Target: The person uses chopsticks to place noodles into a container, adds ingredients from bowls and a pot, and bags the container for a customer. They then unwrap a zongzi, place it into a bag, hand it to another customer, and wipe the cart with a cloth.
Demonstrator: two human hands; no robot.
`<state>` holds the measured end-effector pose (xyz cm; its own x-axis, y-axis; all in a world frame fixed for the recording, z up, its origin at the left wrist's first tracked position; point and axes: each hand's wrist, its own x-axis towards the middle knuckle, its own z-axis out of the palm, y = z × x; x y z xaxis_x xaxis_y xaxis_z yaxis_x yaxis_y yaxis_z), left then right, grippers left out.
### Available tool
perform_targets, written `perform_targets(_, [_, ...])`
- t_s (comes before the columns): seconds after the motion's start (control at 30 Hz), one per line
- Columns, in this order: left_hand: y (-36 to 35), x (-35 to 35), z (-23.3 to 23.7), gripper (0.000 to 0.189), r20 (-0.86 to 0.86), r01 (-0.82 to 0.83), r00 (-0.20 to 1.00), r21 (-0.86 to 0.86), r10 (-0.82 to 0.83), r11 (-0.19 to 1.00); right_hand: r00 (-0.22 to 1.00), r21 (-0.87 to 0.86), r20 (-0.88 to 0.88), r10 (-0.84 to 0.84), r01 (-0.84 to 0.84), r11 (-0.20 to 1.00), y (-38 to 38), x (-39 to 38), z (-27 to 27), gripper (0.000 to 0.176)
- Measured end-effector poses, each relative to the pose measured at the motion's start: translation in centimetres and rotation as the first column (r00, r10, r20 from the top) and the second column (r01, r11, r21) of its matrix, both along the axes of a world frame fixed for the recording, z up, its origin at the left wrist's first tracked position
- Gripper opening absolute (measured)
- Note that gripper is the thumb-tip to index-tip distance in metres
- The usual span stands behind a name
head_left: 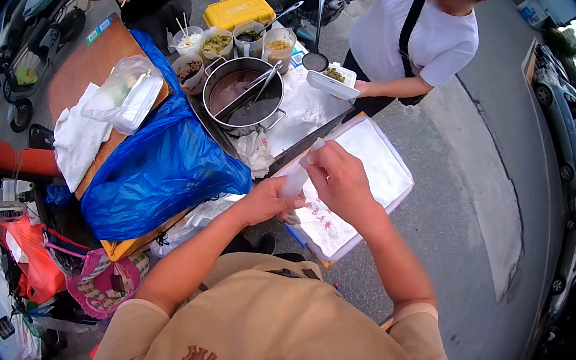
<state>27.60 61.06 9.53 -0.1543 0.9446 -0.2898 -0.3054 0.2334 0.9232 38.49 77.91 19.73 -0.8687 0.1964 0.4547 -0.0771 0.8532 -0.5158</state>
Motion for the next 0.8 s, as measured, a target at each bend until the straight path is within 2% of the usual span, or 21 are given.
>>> perform_targets(0.03, [-0.1, -0.3, -0.8, 0.032, -0.005, -0.006, 1.000, 0.000, 0.006, 1.000, 0.996, -0.114, 0.070, -0.055, 0.063, 0.991, 0.2, 0.3, -0.2, 0.019])
perform_targets(0.1, [0.0, -0.6, -2.3, 0.039, 0.337, -0.081, 0.941, 0.227, 0.000, 0.971, 0.983, -0.233, 0.171, -0.069, 0.108, 0.966, 0.4, 1.0, 0.8, 0.023])
perform_targets(0.13, [-0.1, -0.3, -1.1, 0.047, 0.443, -0.137, 0.893, 0.103, 0.078, 0.985, 0.984, -0.233, 0.166, -0.063, 0.101, 0.967, 0.1, 1.3, 1.8, 0.023])
perform_targets(0.2, [-0.3, -0.2, 0.3, 0.043, 0.428, -0.103, 0.900, 0.026, 0.082, 0.994, 0.983, -0.346, 0.180, -0.027, 0.089, 0.934, -0.7, 1.7, 3.5, 0.025])
perform_targets(0.23, [-0.3, -0.1, 0.9, 0.039, 0.419, -0.065, 0.904, -0.053, 0.081, 0.996, 0.984, -0.346, 0.174, -0.022, 0.082, 0.935, -0.6, 1.7, 3.5, 0.025])
perform_targets(0.27, [-0.4, 0.3, 1.5, 0.039, 0.414, -0.073, 0.906, -0.052, 0.088, 0.996, 0.996, -0.280, 0.083, 0.035, -0.010, 0.960, -0.4, 1.7, 3.2, 0.023])
perform_targets(0.3, [-0.5, 0.7, 2.1, 0.034, 0.320, -0.043, 0.945, -0.073, 0.064, 0.996, 0.995, -0.206, -0.005, 0.097, -0.096, 0.974, -0.1, 1.6, 2.8, 0.022])
perform_targets(0.33, [-0.6, 1.2, 2.8, 0.031, 0.223, -0.016, 0.974, -0.097, 0.037, 0.995, 0.992, -0.230, 0.033, 0.123, -0.112, 0.967, 0.3, 1.6, 2.2, 0.013])
perform_targets(0.37, [-0.9, 1.7, 3.6, 0.031, 0.217, -0.024, 0.975, -0.096, 0.045, 0.995, 0.991, -0.228, 0.027, 0.131, -0.121, 0.966, 0.7, 1.4, 1.0, 0.013])
perform_targets(0.4, [-1.4, 2.6, 4.7, 0.031, -0.122, -0.069, 0.991, -0.109, 0.056, 0.992, 0.988, -0.337, 0.074, 0.137, -0.105, 0.936, 1.1, 1.2, -0.4, 0.011])
perform_targets(0.43, [-1.8, 3.2, 5.2, 0.032, -0.448, -0.115, 0.892, -0.107, 0.055, 0.988, 0.982, -0.440, 0.120, 0.149, -0.082, 0.894, 1.3, 0.9, -1.5, 0.009])
perform_targets(0.47, [-2.2, 3.2, 4.9, 0.037, -0.637, -0.123, 0.762, 0.039, 0.120, 0.992, 0.980, -0.445, 0.121, 0.156, -0.087, 0.891, 1.4, 0.5, -2.6, 0.009])
perform_targets(0.5, [-2.3, 3.5, 5.7, 0.037, -0.636, -0.130, 0.762, 0.034, 0.122, 0.991, 0.972, -0.544, 0.144, 0.187, -0.080, 0.836, 1.3, 0.1, -3.4, 0.009])
perform_targets(0.53, [-2.3, 3.7, 7.2, 0.037, -0.820, -0.019, 0.538, 0.221, 0.197, 0.975, 0.960, -0.635, 0.165, 0.225, -0.071, 0.769, 1.0, -0.3, -3.7, 0.009])
perform_targets(0.57, [-2.4, 3.8, 8.4, 0.038, -0.911, 0.142, 0.275, 0.356, 0.308, 0.924, 0.958, -0.639, 0.165, 0.236, -0.078, 0.765, 0.8, -0.6, -3.8, 0.009])
perform_targets(0.6, [-2.5, 3.7, 8.8, 0.029, -0.944, 0.298, 0.116, 0.331, 0.310, 0.895, 0.943, -0.677, 0.201, 0.265, -0.062, 0.733, 0.4, -0.8, -3.8, 0.008])
perform_targets(0.63, [-2.9, 3.9, 8.6, 0.029, -0.945, 0.288, 0.114, 0.327, 0.306, 0.900, 0.926, -0.713, 0.235, 0.296, -0.043, 0.700, 0.1, -1.0, -3.8, 0.007])
perform_targets(0.67, [-3.2, 4.0, 8.1, 0.025, -0.979, 0.400, 0.060, 0.202, 0.194, 0.894, 0.958, -0.590, 0.145, 0.247, -0.116, 0.799, -0.1, -1.2, -4.7, 0.005])
perform_targets(0.7, [-3.5, 4.1, 7.4, 0.021, -0.996, 0.499, -0.007, 0.071, 0.087, 0.863, 0.955, -0.592, 0.145, 0.257, -0.124, 0.796, 0.0, -1.4, -5.4, 0.005])
perform_targets(0.77, [-4.2, 4.2, 6.0, 0.013, -0.998, 0.449, -0.010, 0.049, 0.060, 0.892, 0.961, -0.535, 0.205, 0.188, -0.051, 0.843, 0.2, -1.5, -6.7, 0.011])
perform_targets(0.8, [-4.5, 3.9, 5.5, 0.012, -0.999, 0.339, -0.014, 0.040, 0.048, 0.940, 0.973, -0.499, 0.179, 0.147, -0.039, 0.866, 0.0, -1.2, -8.2, 0.010])
